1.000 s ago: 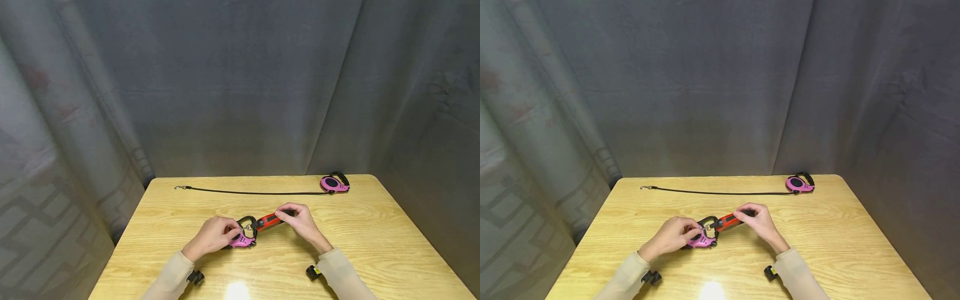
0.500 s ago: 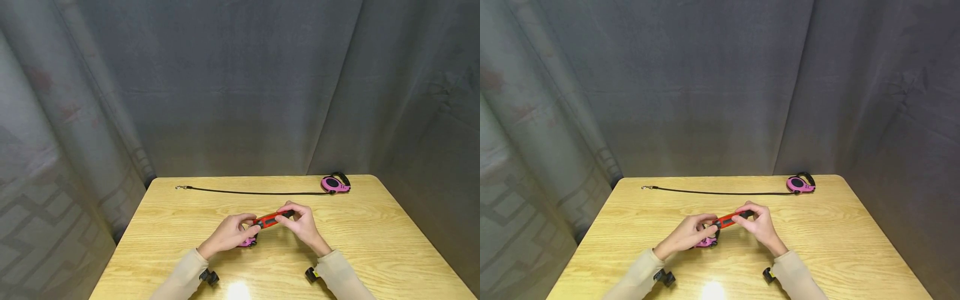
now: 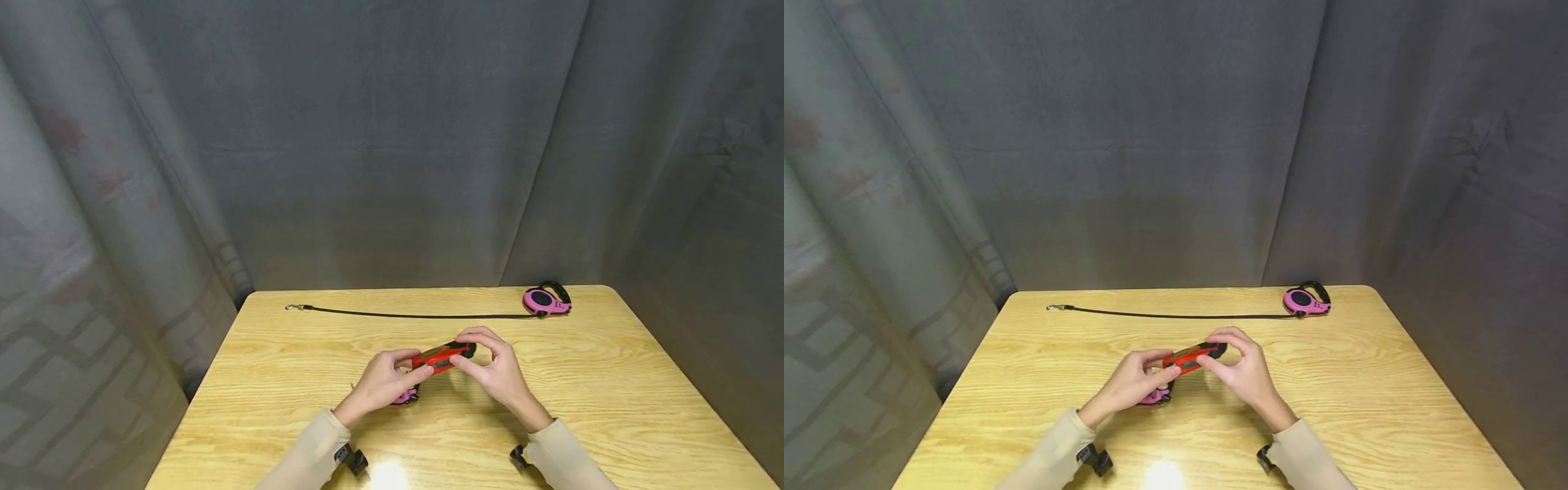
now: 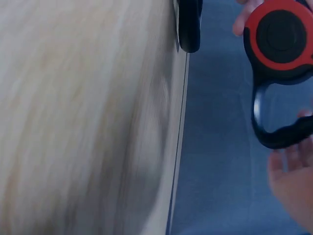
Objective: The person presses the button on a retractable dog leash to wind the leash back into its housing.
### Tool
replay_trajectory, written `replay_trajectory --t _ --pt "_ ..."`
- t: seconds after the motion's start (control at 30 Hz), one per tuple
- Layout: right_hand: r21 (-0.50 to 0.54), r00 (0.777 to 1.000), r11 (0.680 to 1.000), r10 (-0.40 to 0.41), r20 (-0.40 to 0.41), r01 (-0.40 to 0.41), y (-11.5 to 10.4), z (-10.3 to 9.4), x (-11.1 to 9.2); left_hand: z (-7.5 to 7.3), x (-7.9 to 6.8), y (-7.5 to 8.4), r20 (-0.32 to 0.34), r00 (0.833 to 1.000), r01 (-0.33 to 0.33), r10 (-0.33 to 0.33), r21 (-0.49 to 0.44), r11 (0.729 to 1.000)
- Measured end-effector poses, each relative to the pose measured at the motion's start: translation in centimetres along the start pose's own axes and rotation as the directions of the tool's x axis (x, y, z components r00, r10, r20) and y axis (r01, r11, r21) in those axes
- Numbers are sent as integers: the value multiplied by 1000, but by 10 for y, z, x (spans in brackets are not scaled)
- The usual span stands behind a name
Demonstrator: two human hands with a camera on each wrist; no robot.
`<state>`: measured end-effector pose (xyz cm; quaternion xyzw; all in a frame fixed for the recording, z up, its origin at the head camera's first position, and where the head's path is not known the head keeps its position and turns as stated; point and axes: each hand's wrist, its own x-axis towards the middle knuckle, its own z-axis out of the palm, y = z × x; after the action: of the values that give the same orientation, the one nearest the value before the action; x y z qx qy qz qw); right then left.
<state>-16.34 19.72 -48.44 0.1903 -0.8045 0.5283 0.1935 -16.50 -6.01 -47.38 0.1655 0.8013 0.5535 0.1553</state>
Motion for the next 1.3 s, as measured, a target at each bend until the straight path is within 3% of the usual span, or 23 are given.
replay_trajectory --t 0.13,0.23,0.43,0.5,0.73,1.13,1.3 --pt "-160 991 979 131 19 -127 -6 -6 -3 1 -1 -1 -56 998 -31 36 74 997" --pt "-192 969 956 236 66 -220 -10 -10 -3 2 -1 -1 -101 993 -45 62 162 986" --pt "-217 908 918 374 187 -333 -11 -22 -6 13 4 -4 -162 981 -42 110 375 926" --pt "-223 895 912 391 213 -346 -8 -26 -8 17 5 -5 -163 979 -39 119 423 905" --pt "-118 844 893 449 295 -434 3 -32 -15 32 11 -5 -152 968 -61 199 627 777" --pt "-120 817 890 453 356 -440 20 -38 -22 47 17 -12 -76 969 -115 237 706 698" --pt "-158 817 887 460 347 -433 24 -37 -24 53 18 -11 -80 963 -108 257 759 642"
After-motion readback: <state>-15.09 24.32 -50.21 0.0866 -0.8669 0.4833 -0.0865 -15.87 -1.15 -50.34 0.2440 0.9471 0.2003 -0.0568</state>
